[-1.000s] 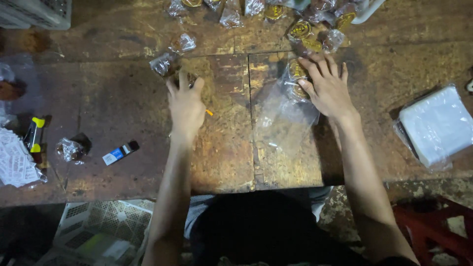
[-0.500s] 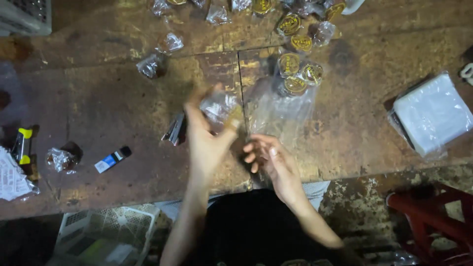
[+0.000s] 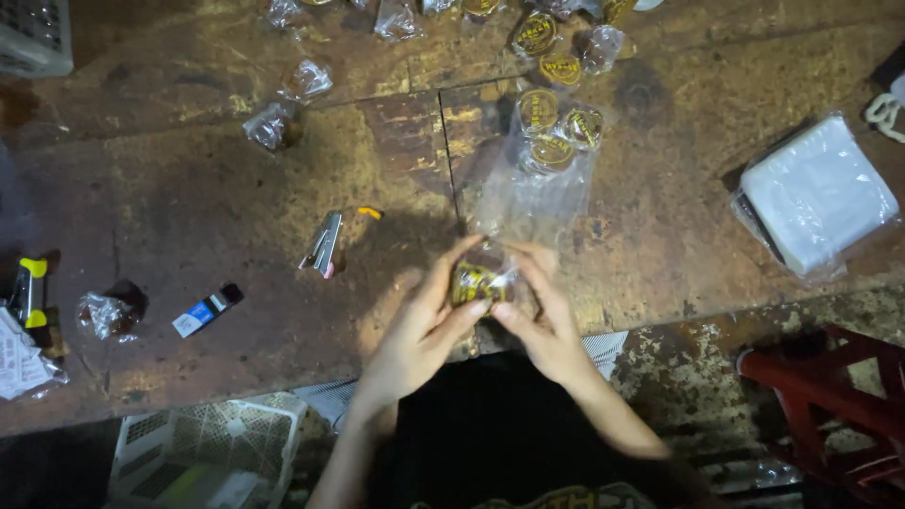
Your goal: Packaging individually wrapped gold-colored items into clear plastic bags.
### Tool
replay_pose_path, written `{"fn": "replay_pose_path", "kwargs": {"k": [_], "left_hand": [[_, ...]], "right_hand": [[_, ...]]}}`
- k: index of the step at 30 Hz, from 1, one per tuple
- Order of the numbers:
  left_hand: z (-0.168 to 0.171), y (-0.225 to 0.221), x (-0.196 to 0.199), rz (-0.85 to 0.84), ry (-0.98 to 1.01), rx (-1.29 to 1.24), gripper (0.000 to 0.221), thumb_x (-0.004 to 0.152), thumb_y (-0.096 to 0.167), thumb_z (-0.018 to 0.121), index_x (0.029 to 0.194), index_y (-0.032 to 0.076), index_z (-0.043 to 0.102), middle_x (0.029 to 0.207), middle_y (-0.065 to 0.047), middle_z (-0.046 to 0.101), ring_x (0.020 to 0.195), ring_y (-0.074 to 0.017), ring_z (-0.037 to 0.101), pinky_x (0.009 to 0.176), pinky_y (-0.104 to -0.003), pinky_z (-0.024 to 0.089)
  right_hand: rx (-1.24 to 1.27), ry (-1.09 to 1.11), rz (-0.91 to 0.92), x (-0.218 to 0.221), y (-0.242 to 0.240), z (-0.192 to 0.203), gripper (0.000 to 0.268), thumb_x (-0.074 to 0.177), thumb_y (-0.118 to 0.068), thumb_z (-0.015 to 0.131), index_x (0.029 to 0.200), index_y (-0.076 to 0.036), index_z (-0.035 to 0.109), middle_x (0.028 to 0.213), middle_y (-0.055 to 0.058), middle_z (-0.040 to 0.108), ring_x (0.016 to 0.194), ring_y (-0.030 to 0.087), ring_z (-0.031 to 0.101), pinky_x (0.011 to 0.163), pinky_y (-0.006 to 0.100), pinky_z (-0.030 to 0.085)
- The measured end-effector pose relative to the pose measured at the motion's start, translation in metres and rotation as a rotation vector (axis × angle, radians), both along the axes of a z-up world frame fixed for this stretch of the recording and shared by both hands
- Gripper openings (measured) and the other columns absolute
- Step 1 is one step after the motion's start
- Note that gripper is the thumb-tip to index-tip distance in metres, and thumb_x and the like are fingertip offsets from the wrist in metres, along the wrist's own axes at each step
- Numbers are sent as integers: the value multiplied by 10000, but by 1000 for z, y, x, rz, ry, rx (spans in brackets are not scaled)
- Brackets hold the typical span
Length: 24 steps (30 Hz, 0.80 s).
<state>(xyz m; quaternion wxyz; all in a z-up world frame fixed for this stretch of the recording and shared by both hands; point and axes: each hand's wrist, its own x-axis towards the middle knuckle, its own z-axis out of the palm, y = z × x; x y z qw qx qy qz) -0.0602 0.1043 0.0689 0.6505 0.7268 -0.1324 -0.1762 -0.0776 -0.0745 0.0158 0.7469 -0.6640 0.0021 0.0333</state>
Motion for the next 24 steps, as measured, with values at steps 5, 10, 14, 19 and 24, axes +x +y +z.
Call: {"fn": "replay_pose_path", "kwargs": {"k": [5,10,14,19,24], "left_hand": [[-39,17,-14,314,306,-76,748,684,12,905,1346,100,568,1264,-249,662,1184,-443,649,922,-511,588],[-59,-8,-17,290,320,163,564,754,101,861,1275,228,688,1205,-231,716,1074,-439,700,831,-457,634],[-111,-63,-2,456,198,-157,471,782,-5,843,1229,108,744,1254,-196,713,1140,-347,675,920,-389,605],[-90,-91,33,349,-87,134,388,862,22,691,1179,238,752,1401,-152,588,1213,-375,608,1003,-443,541],[-82,-120,69,421,338,99,221,973,223,630,1118,148,482,1143,-289,614,1023,-421,696,911,-421,603]], "right_hand": [[-678,-344,89,-4,-22,-21,1008,834,-823,342,1562,-132,437,1360,114,328,1177,315,256,1166,425,116],[-991,-451,-208,-6,-34,-80,589,843,-312,820,1297,-124,495,1192,97,445,1139,288,466,935,411,350],[-888,-460,-362,-3,-43,-124,174,884,64,745,1013,-45,709,920,81,651,838,285,681,750,373,540],[-858,-502,-379,4,-33,-62,115,898,1,759,992,-61,737,878,89,690,774,300,696,687,397,553],[-826,-491,-306,-4,-35,-74,123,880,-9,737,983,-76,726,870,101,660,767,353,698,658,446,540]]}}
